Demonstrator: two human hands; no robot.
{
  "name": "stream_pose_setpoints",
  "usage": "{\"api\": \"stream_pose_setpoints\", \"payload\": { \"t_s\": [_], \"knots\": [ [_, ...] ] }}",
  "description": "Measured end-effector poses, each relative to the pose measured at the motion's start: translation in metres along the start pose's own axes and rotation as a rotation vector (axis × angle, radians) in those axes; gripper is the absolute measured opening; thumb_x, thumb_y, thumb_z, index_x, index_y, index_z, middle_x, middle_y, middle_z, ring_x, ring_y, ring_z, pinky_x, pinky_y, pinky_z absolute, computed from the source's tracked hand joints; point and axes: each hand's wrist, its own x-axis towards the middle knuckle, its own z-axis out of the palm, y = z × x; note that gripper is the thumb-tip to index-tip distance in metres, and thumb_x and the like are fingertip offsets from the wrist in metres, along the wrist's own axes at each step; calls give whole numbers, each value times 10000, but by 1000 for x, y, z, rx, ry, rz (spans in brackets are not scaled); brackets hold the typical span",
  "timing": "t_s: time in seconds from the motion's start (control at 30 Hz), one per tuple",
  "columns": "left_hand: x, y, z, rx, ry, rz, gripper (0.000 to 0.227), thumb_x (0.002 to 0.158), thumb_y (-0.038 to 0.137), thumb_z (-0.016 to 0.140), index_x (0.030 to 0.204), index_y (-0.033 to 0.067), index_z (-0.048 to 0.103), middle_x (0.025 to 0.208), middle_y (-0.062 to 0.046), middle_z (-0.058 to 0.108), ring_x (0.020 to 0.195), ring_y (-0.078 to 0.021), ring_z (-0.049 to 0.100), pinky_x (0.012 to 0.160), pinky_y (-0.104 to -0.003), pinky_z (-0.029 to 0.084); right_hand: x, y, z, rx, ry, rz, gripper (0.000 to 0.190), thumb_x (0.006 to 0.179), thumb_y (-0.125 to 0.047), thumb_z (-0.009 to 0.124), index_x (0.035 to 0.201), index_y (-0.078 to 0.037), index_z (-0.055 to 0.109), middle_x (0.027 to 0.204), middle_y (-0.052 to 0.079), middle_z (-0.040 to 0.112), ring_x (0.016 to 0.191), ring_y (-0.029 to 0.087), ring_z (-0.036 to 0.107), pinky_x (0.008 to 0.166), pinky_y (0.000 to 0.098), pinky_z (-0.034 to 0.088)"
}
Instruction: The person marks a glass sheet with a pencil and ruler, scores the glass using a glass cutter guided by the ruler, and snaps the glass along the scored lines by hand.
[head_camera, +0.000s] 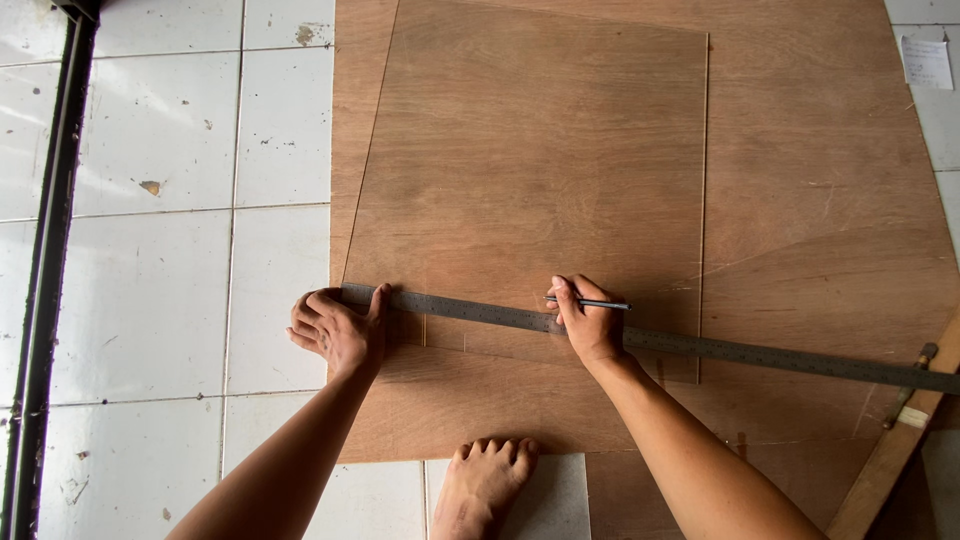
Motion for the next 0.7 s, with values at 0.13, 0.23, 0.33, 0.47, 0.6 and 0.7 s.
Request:
{"api": "stream_pose_setpoints", "payload": {
  "t_s": [0.13, 0.23, 0.33, 0.47, 0.6, 0.7],
  "knots": [
    [-6, 13, -14, -4, -31, -28, 850, 892, 781, 814, 1324, 177, 400, 1516, -194, 388, 1598, -499, 257, 1350, -646, -21, -7, 15, 5, -12, -20, 26, 290, 1104, -321, 785, 903, -112, 790, 689, 86, 793, 539, 125, 674, 546, 257, 539],
    [-6, 12, -10, -1, -22, -28, 867, 870, 787, 829, 1316, 170, 414, 1502, -201, 400, 1582, -507, 263, 1342, -652, -12, -4, 12, -3, -223, -10, -77, 420, 1094, -399, 790, 758, -153, 731, 565, 38, 709, 489, 216, 674, 530, 316, 526],
    [-9, 22, -26, -21, -60, -37, 840, 898, 743, 834, 1338, 165, 412, 1515, -234, 413, 1598, -538, 286, 1348, -665, 24, 0, 3, 3, -249, 18, -87, 442, 1114, -410, 768, 744, -172, 724, 552, 29, 696, 486, 225, 670, 547, 320, 535],
    [-2, 5, -7, 19, -16, -12, 884, 862, 817, 815, 1315, 170, 419, 1492, -191, 400, 1576, -509, 264, 1345, -651, -1, -1, 5, 2, -254, 19, -93, 462, 1115, -420, 764, 722, -182, 715, 530, 20, 679, 477, 223, 660, 549, 321, 532],
    [-3, 9, -12, 1, -30, -24, 867, 877, 787, 823, 1325, 167, 415, 1528, -214, 394, 1587, -532, 273, 1347, -658, -6, -3, 4, 1, -239, 16, -102, 476, 1108, -413, 766, 710, -166, 688, 519, 41, 670, 491, 263, 665, 558, 351, 544],
    [-4, 12, -17, -7, -51, -30, 857, 889, 781, 817, 1328, 169, 408, 1545, -216, 380, 1595, -534, 266, 1352, -659, 4, -2, 5, 3, -245, 12, -113, 470, 1111, -407, 759, 714, -167, 685, 524, 47, 672, 508, 281, 684, 566, 364, 552]
  ]
}}
